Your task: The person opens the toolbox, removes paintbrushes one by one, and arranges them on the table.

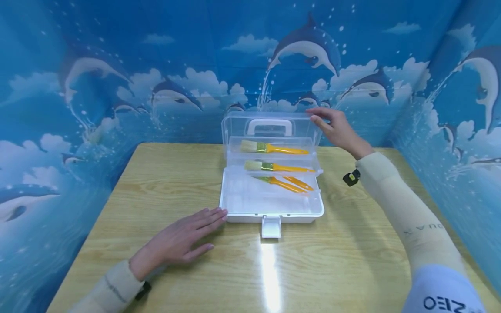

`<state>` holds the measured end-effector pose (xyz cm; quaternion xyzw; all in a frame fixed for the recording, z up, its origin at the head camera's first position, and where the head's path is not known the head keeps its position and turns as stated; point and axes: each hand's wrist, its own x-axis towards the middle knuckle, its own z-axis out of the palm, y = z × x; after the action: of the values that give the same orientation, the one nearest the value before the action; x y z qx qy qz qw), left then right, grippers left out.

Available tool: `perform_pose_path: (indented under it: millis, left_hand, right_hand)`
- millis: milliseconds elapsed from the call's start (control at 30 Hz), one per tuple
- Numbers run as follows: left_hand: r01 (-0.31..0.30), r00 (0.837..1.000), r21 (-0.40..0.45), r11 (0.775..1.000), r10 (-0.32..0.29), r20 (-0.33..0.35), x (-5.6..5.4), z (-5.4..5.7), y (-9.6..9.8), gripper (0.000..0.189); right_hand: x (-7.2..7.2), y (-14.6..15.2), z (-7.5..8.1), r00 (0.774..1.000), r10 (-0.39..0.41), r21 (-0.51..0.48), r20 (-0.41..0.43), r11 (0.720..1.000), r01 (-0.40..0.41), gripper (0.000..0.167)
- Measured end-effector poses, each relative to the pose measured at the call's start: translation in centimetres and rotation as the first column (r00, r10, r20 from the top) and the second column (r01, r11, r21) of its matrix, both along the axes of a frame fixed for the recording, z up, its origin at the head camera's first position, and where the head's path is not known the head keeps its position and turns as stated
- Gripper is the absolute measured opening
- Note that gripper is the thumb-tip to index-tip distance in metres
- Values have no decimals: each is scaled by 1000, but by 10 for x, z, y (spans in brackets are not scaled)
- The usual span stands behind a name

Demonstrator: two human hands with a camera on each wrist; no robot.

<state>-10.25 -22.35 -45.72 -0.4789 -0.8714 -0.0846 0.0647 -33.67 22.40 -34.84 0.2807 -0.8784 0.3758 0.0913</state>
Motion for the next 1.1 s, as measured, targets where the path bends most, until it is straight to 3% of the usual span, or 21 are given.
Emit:
perform_pose_path:
  millis: [300, 600, 833, 1100]
  left_hand:
    - [-7, 1000, -3, 1000, 7, -1, 1, 3, -1, 66]
    - [-21, 1000, -24, 999, 21, -1, 2, 5, -1, 66]
    - [-30, 1000, -36, 999, 30, 0, 4, 6, 1, 65]
    - [-10, 1000, 5, 1000, 10, -29, 3, 2, 3, 64]
  right_hand:
    - [-2, -7, -12, 996, -84, -87, -3, 993, 84, 44]
    - [1, -8, -20, 991, -90, -132, -98, 988, 77, 41]
    - [6, -5, -26, 988, -110, -144, -108, 985, 94, 37]
    - [8, -2, -30, 982, -119, -174, -150, 980, 92, 34]
